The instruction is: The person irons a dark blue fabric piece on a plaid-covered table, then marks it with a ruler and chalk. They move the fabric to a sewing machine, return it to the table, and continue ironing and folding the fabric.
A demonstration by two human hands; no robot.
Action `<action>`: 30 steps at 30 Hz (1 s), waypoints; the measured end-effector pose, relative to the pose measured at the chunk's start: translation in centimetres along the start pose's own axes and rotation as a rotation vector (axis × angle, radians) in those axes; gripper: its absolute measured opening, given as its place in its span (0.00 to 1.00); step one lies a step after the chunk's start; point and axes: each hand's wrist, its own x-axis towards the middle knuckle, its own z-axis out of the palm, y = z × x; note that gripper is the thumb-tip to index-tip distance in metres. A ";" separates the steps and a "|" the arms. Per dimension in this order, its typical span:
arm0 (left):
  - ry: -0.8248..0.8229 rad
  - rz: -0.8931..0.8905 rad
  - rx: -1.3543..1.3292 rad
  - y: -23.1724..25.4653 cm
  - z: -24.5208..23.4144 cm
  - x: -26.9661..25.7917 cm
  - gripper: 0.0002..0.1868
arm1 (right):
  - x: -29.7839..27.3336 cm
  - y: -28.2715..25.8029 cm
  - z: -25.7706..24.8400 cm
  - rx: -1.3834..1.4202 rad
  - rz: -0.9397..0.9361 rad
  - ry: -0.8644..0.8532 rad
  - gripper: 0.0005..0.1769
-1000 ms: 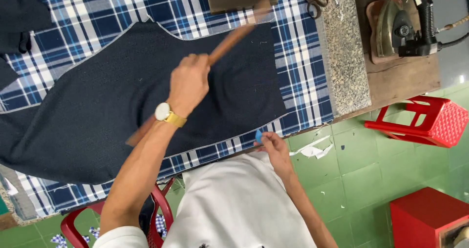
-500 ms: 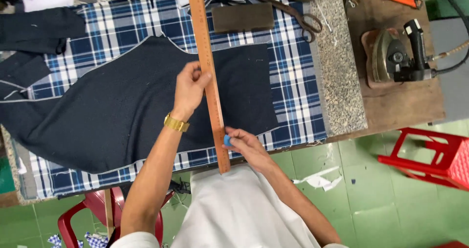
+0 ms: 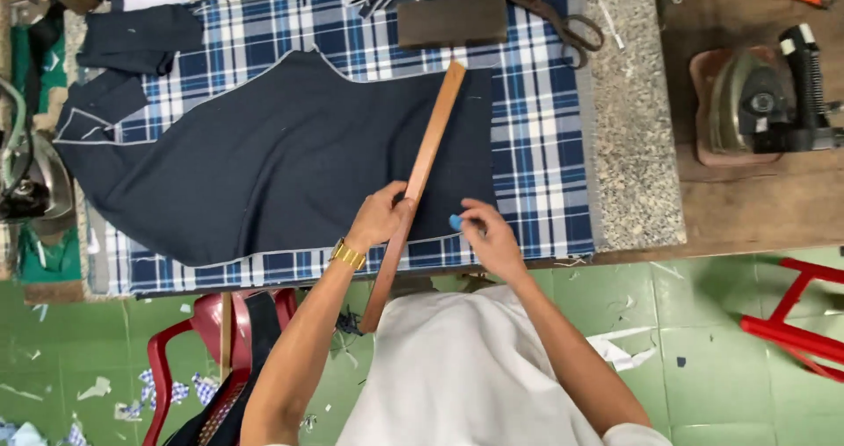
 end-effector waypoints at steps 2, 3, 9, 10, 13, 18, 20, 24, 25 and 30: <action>0.001 -0.006 0.028 0.6 1.5 0.0 0.20 | -0.2 -0.9 -2.0 -0.091 0.005 -0.003 0.08; 0.003 -0.020 0.057 0.8 2.2 -0.2 0.21 | -0.2 -1.4 -2.9 -0.178 0.013 -0.011 0.08; 0.178 -0.092 -0.002 -1.8 3.8 2.4 0.22 | -1.5 -1.7 -2.8 -0.481 -0.109 -0.048 0.04; 0.178 -0.091 -0.005 -1.4 3.3 2.0 0.22 | -1.6 -1.8 -2.8 -0.483 -0.109 -0.048 0.04; 0.213 -0.112 -0.051 -1.4 2.6 1.6 0.24 | -1.7 -1.9 -2.7 -0.541 -0.158 -0.033 0.03; 0.111 -0.104 -0.331 1.0 3.0 0.3 0.21 | -1.3 -0.3 -3.0 -0.457 -0.140 -0.051 0.05; 0.094 -0.079 -0.336 0.1 4.1 1.5 0.21 | -1.1 0.2 -2.9 -0.421 -0.147 -0.049 0.05; 0.075 -0.030 -0.320 -0.9 6.0 3.0 0.23 | -1.2 -0.1 -2.7 -0.383 -0.174 -0.021 0.05; 0.071 -0.034 -0.321 -0.6 6.0 2.9 0.23 | -1.2 0.0 -2.7 -0.382 -0.169 -0.023 0.05; 0.054 -0.014 -0.342 2.3 5.1 1.6 0.29 | -1.4 0.4 -2.6 -0.360 -0.179 0.001 0.06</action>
